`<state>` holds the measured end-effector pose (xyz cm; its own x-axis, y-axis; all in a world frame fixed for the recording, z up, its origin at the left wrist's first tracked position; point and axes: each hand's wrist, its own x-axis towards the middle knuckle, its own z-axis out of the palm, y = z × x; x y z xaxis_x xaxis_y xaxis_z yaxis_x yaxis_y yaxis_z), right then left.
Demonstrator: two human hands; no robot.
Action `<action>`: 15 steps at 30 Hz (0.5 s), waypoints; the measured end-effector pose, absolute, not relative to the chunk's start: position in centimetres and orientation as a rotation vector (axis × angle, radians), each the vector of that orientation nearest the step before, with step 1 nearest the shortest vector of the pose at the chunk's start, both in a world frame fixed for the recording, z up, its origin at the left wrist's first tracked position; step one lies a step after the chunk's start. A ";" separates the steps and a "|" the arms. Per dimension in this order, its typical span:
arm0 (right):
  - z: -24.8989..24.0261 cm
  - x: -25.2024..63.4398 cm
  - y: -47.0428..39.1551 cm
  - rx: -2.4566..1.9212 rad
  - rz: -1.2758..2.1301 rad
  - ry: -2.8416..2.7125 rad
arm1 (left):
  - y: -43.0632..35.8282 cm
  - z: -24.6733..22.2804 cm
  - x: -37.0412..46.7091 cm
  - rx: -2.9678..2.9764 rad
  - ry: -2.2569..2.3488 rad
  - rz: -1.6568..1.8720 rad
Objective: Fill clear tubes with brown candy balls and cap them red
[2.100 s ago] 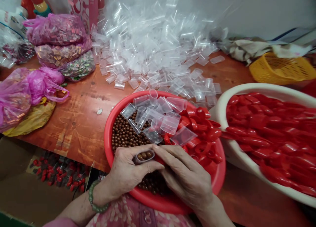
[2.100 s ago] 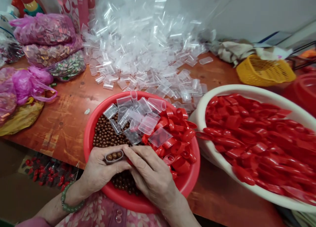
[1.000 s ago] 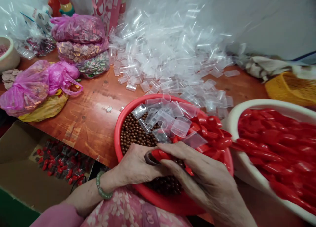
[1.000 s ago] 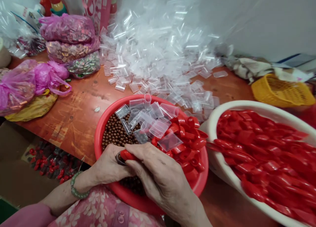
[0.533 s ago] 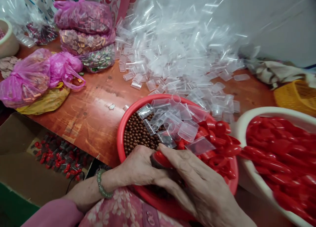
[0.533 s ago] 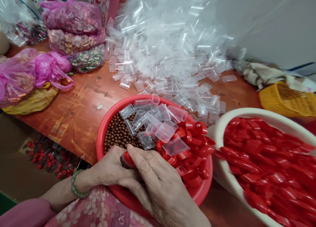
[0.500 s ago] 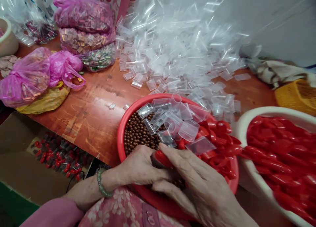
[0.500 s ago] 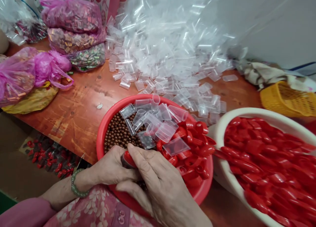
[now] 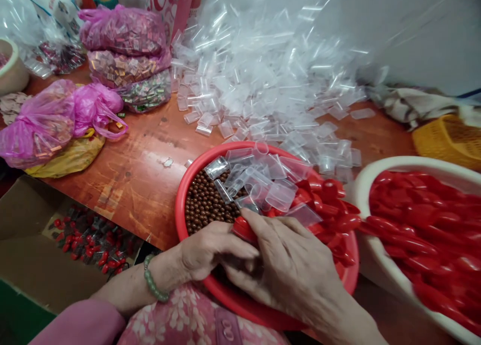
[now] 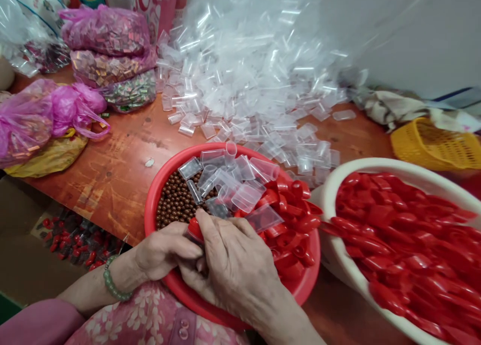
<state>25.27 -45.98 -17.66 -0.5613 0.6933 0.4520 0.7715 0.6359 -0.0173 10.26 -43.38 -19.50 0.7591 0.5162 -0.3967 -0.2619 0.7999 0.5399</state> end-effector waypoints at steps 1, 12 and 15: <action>-17.7 25.3 -46.0 -1.156 -0.251 -2.432 | -43.4 -19.5 10.2 0.432 0.553 0.451; -17.8 25.4 -45.9 -1.110 -0.375 -2.377 | -44.2 -18.5 13.1 0.459 0.914 0.530; -17.8 25.6 -46.1 -1.085 -0.411 -2.387 | -44.2 -18.6 12.8 0.757 1.007 0.588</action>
<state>25.58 -46.06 -17.77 -0.5684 0.6203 0.5406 0.7653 0.6398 0.0704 12.77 -44.25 -18.56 0.4226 0.7398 -0.5236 -0.0928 0.6100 0.7869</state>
